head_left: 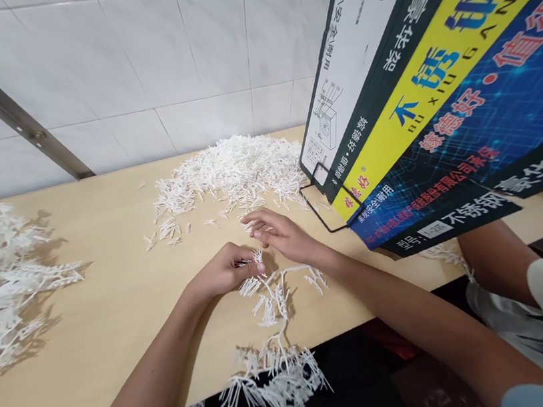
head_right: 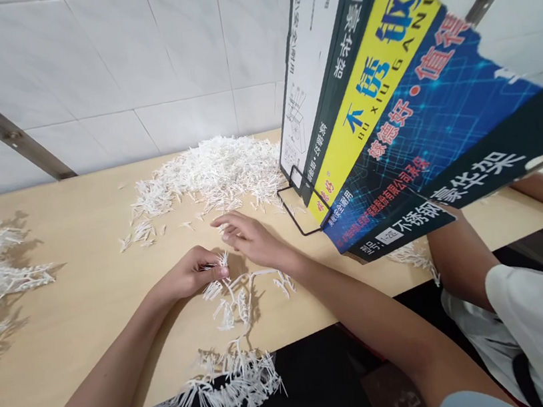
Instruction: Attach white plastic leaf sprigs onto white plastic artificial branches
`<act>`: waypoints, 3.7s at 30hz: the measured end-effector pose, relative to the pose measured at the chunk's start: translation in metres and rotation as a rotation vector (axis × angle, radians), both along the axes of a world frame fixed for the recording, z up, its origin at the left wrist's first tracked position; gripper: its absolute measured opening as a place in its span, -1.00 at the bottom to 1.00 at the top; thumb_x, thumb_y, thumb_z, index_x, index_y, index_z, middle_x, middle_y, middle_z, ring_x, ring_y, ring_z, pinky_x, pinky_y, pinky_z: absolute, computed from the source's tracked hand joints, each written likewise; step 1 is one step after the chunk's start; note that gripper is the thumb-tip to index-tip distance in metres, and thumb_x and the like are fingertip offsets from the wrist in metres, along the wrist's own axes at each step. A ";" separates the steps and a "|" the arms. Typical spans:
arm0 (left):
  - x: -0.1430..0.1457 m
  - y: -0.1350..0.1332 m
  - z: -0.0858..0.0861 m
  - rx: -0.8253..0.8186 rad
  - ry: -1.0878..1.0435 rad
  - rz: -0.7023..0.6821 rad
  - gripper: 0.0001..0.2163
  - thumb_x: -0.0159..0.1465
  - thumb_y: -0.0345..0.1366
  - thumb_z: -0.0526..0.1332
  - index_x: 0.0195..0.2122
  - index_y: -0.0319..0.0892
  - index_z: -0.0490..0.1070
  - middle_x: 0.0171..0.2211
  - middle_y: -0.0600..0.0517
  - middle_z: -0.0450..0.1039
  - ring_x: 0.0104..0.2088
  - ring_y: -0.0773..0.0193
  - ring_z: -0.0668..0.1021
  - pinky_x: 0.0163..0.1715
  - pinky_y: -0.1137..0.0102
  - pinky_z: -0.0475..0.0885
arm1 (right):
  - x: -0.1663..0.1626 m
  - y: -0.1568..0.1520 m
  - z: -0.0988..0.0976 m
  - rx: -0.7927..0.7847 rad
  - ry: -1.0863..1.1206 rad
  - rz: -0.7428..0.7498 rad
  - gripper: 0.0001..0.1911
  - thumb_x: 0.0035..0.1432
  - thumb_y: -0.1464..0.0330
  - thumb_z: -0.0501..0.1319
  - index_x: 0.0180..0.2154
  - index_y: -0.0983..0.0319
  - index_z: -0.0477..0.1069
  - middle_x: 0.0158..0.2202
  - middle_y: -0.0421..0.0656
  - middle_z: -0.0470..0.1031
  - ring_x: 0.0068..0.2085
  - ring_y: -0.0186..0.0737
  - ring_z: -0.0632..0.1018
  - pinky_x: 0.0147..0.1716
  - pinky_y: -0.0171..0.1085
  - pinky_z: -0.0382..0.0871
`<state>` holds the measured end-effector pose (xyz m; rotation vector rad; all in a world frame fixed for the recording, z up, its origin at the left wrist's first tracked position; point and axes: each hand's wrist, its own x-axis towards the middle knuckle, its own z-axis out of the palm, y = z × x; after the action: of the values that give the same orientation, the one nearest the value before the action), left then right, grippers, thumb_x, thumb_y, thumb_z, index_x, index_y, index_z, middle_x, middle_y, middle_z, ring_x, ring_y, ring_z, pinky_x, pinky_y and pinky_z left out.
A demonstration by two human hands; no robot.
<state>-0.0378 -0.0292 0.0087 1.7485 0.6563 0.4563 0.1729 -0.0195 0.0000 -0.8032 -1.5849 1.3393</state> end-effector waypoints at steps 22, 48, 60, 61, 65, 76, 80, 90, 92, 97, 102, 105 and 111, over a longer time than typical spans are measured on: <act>-0.012 0.003 0.005 -0.164 -0.010 -0.265 -0.65 0.29 -0.08 0.38 -0.48 -0.27 0.54 -0.60 0.06 0.32 -0.55 0.38 0.26 -0.53 0.42 0.15 | 0.005 -0.007 -0.002 -0.375 0.232 0.644 -0.46 0.37 0.01 0.25 -0.49 0.18 0.14 -0.59 -0.37 0.12 -0.60 -0.43 0.21 -0.56 -0.35 0.14; -0.009 0.005 0.009 -0.099 -0.034 -0.070 -0.62 0.28 -0.03 0.38 -0.52 -0.24 0.57 -0.62 0.08 0.28 -0.56 0.37 0.26 -0.50 0.39 0.17 | -0.012 -0.023 0.007 -0.179 0.131 0.179 -0.60 0.32 0.06 0.28 -0.39 0.20 0.32 -0.57 -0.34 0.21 -0.53 -0.37 0.24 -0.50 -0.33 0.20; -0.013 0.002 0.013 -0.310 0.032 -0.396 -0.71 0.28 -0.07 0.42 -0.21 -0.22 0.71 -0.42 -0.14 0.61 -0.46 0.25 0.55 -0.45 0.42 0.42 | 0.014 0.008 0.003 0.235 -0.250 -0.360 -0.68 0.30 0.42 0.18 0.02 0.19 0.58 0.09 0.00 0.57 -0.09 -0.14 0.61 -0.08 -0.14 0.53; -0.013 0.002 0.012 -0.316 0.045 -0.390 -0.71 0.28 -0.08 0.43 -0.20 -0.23 0.71 -0.42 -0.14 0.62 -0.48 0.27 0.54 -0.48 0.43 0.41 | 0.014 0.005 0.006 0.248 -0.251 -0.363 -0.68 0.30 0.43 0.16 0.00 0.19 0.60 0.07 0.00 0.58 -0.09 -0.13 0.61 -0.09 -0.15 0.53; -0.016 0.002 0.010 -0.281 0.033 -0.365 -0.75 0.27 -0.14 0.44 -0.20 -0.23 0.70 -0.40 -0.12 0.62 -0.47 0.31 0.52 -0.48 0.46 0.39 | 0.018 -0.005 0.023 -0.064 -0.134 0.084 -0.76 0.31 0.36 0.17 -0.09 0.24 0.56 -0.28 -0.12 0.61 -0.45 -0.31 0.55 -0.48 -0.32 0.44; -0.007 -0.003 0.013 -0.211 0.032 -0.160 -0.70 0.19 -0.20 0.49 -0.11 -0.25 0.62 -0.35 -0.04 0.55 -0.45 0.35 0.46 -0.48 0.47 0.35 | 0.015 0.004 0.010 0.385 -0.248 -0.238 -0.85 0.23 0.41 0.29 -0.15 0.15 0.57 0.25 -0.04 0.50 0.33 0.08 0.40 0.15 0.01 0.43; 0.003 -0.004 0.007 -0.087 -0.010 0.165 -0.69 0.21 -0.26 0.44 -0.05 -0.23 0.52 -0.35 0.03 0.50 -0.45 0.37 0.45 -0.44 0.46 0.36 | 0.013 -0.001 0.011 0.309 -0.287 -0.163 -0.84 0.35 0.34 0.20 -0.23 0.21 0.55 -0.21 -0.11 0.65 -0.12 -0.12 0.63 -0.11 -0.18 0.46; 0.006 -0.003 0.002 0.211 0.057 0.472 -0.68 0.22 -0.28 0.36 -0.02 -0.12 0.38 -0.31 0.06 0.57 -0.36 0.28 0.56 -0.35 0.43 0.41 | 0.001 -0.003 0.000 0.136 -0.469 -0.053 -0.76 0.34 0.23 0.28 -0.30 0.21 0.64 -0.40 -0.21 0.61 -0.40 -0.33 0.48 -0.37 -0.34 0.25; 0.010 -0.004 0.002 0.135 -0.009 0.492 -0.67 0.22 -0.25 0.38 -0.03 -0.12 0.36 -0.27 0.04 0.58 -0.34 0.27 0.58 -0.31 0.41 0.44 | 0.001 -0.003 0.000 0.118 -0.384 -0.067 -0.76 0.34 0.26 0.26 -0.31 0.23 0.63 -0.42 -0.20 0.60 -0.42 -0.33 0.46 -0.39 -0.35 0.25; 0.017 -0.002 -0.007 -0.112 -0.108 0.471 -0.80 0.24 -0.25 0.34 -0.17 -0.23 0.46 -0.38 0.05 0.50 -0.42 0.32 0.51 -0.39 0.44 0.37 | -0.005 -0.004 0.001 0.057 -0.217 -0.182 -0.74 0.32 0.25 0.25 -0.34 0.27 0.58 -0.45 -0.20 0.55 -0.42 -0.32 0.45 -0.41 -0.35 0.26; 0.014 0.004 -0.007 -0.211 -0.045 0.441 -0.83 0.21 -0.25 0.30 -0.45 -0.25 0.46 -0.59 0.12 0.32 -0.57 0.41 0.31 -0.53 0.45 0.16 | -0.009 -0.003 -0.004 0.042 -0.261 -0.252 -0.66 0.33 0.19 0.24 -0.41 0.26 0.54 -0.55 -0.25 0.40 -0.47 -0.34 0.36 -0.46 -0.35 0.19; 0.015 0.007 -0.003 -0.202 -0.023 0.472 -0.77 0.19 -0.19 0.33 -0.50 -0.24 0.47 -0.62 0.12 0.32 -0.60 0.42 0.27 -0.54 0.45 0.13 | -0.008 -0.001 -0.009 0.016 -0.228 -0.372 -0.63 0.33 0.14 0.23 -0.45 0.23 0.46 -0.58 -0.28 0.32 -0.51 -0.34 0.32 -0.49 -0.33 0.16; 0.019 0.014 -0.003 -0.197 -0.037 0.422 -0.76 0.20 -0.16 0.35 -0.48 -0.24 0.48 -0.63 0.14 0.27 -0.59 0.44 0.22 -0.55 0.45 0.06 | -0.010 -0.002 -0.018 -0.050 -0.123 -0.425 -0.62 0.33 0.05 0.22 -0.38 0.20 0.45 -0.61 -0.31 0.26 -0.55 -0.33 0.30 -0.54 -0.32 0.16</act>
<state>-0.0187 -0.0154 0.0054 1.4121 1.0152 0.6864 0.1627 -0.0211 -0.0179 -1.1962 -1.3758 1.0392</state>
